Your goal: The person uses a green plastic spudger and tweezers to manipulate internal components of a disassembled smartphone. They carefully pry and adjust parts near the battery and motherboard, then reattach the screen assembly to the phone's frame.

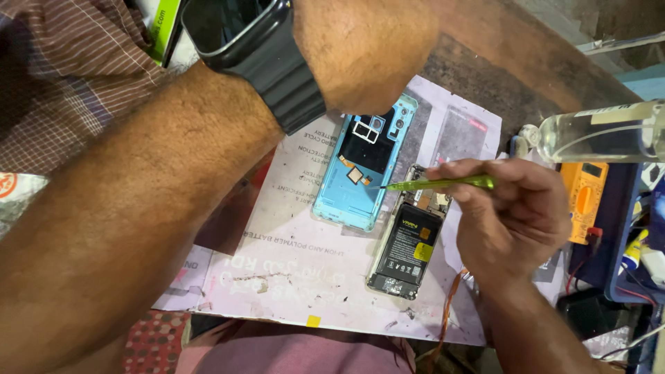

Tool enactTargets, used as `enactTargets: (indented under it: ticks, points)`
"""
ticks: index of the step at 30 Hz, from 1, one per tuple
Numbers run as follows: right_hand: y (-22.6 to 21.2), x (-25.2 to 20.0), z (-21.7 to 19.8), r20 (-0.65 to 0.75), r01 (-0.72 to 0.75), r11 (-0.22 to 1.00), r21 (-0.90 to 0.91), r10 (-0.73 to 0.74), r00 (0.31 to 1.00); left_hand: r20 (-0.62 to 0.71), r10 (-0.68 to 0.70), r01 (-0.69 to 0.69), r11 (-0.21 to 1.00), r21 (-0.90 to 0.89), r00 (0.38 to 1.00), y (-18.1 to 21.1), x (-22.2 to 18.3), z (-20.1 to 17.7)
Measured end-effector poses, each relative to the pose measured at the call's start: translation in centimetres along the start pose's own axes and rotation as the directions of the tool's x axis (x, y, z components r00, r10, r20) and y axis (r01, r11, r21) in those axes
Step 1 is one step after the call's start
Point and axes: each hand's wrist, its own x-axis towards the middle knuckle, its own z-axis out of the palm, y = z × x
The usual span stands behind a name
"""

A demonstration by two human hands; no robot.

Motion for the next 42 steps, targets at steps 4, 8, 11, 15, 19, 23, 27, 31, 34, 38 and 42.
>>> enactTargets:
  ticks: [4, 8, 11, 15, 19, 23, 27, 31, 34, 38, 42]
  points:
    - [0.7, 0.5, 0.6, 0.028, 0.012, 0.999, -0.030, -0.012, 1.000, 0.000, 0.005, -0.005, 1.000, 0.005, 1.000, 0.0, 0.2, 0.0]
    - [-0.1, 1.8, -0.1, -0.022, 0.065, 0.997, 0.040, -0.064, 0.998, -0.001, 0.003, -0.003, 1.000, 0.014, 1.000, 0.1, 0.3, 0.0]
    - [-0.6, 2.5, -0.6, -0.050, 0.077, 0.986, 0.150, -0.070, 0.996, 0.000, 0.000, 0.000, 1.000, 0.009, 1.000, 0.1, 0.3, 0.0]
    - [-1.5, 2.2, -1.1, -0.082, -0.022, 0.972, 0.236, 0.043, 0.996, 0.001, 0.004, -0.004, 1.000, 0.009, 1.000, 0.4, 0.5, -0.5]
    - [-1.5, 1.7, -1.2, -0.096, -0.041, 0.980, 0.196, 0.061, 0.994, 0.015, -0.018, 0.018, 1.000, 0.008, 1.000, 0.2, -0.1, -0.4]
    - [-1.8, 1.1, -1.4, -0.094, 0.012, 0.991, 0.134, 0.001, 0.996, 0.042, -0.055, 0.054, 0.999, 0.006, 0.998, -0.3, -0.6, -0.4]
    - [-3.2, 0.2, -3.2, -0.115, 0.060, 0.998, 0.005, -0.059, 0.992, 0.084, -0.058, 0.057, 0.998, 0.009, 0.995, 0.1, -0.3, -0.5]
    - [-3.6, -1.1, -6.3, -0.116, 0.187, 0.978, -0.095, -0.197, 0.973, 0.142, -0.015, 0.016, 1.000, -0.006, 0.990, 1.6, 1.0, 0.2]
    - [-3.8, -1.7, -7.5, -0.164, 0.213, 0.971, -0.109, -0.229, 0.960, 0.196, -0.017, 0.018, 1.000, -0.003, 0.981, 2.5, 1.3, 0.3]
    - [-2.8, -0.8, -7.8, -0.187, 0.231, 0.970, -0.077, -0.242, 0.952, 0.267, -0.085, 0.076, 0.996, 0.045, 0.960, 2.5, 0.6, -0.3]
    - [-1.7, -1.3, -6.7, -0.131, 0.221, 0.975, -0.033, -0.223, 0.966, 0.332, -0.159, 0.136, 0.986, 0.092, 0.930, 2.4, -0.3, -1.2]
